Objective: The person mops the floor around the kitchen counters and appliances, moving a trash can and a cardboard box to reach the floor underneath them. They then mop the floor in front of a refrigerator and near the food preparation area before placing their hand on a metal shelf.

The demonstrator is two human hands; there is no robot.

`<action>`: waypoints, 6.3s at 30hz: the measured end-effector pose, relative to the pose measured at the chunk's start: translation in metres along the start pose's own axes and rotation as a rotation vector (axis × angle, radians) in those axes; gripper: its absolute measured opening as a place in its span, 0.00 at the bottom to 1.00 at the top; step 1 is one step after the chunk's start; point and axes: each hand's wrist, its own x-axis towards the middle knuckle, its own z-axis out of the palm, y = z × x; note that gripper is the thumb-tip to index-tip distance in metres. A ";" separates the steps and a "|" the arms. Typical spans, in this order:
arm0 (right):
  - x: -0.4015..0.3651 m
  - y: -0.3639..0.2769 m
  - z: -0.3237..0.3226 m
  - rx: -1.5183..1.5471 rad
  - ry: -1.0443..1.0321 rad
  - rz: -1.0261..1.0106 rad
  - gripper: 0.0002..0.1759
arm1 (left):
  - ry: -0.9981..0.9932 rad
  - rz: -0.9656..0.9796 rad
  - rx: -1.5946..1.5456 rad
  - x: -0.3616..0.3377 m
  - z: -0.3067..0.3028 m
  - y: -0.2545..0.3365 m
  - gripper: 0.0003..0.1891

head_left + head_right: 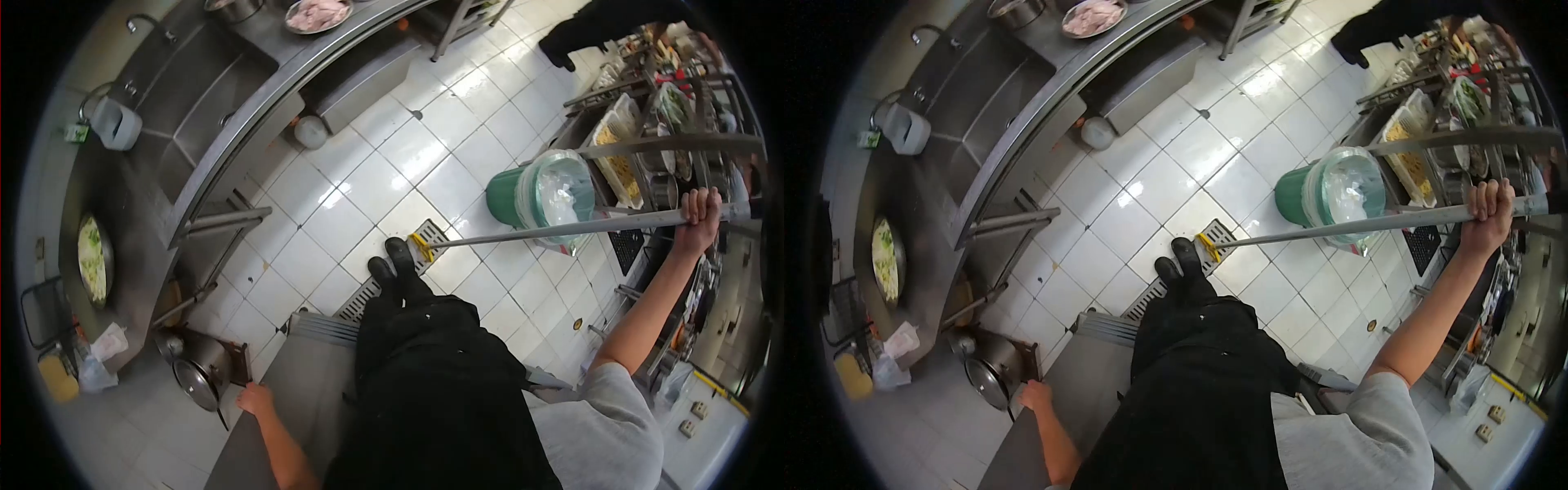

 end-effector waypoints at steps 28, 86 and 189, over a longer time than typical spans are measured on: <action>-0.023 0.041 0.043 0.040 0.132 0.015 0.12 | 0.114 -0.038 0.326 -0.006 0.012 -0.005 0.19; -0.229 0.099 0.131 -0.517 0.717 0.254 0.18 | -0.328 0.911 -0.708 0.212 -0.106 0.138 0.14; 1.049 0.481 -0.412 -0.582 0.184 -0.345 0.14 | 0.389 1.449 0.262 -0.201 -1.335 1.585 0.38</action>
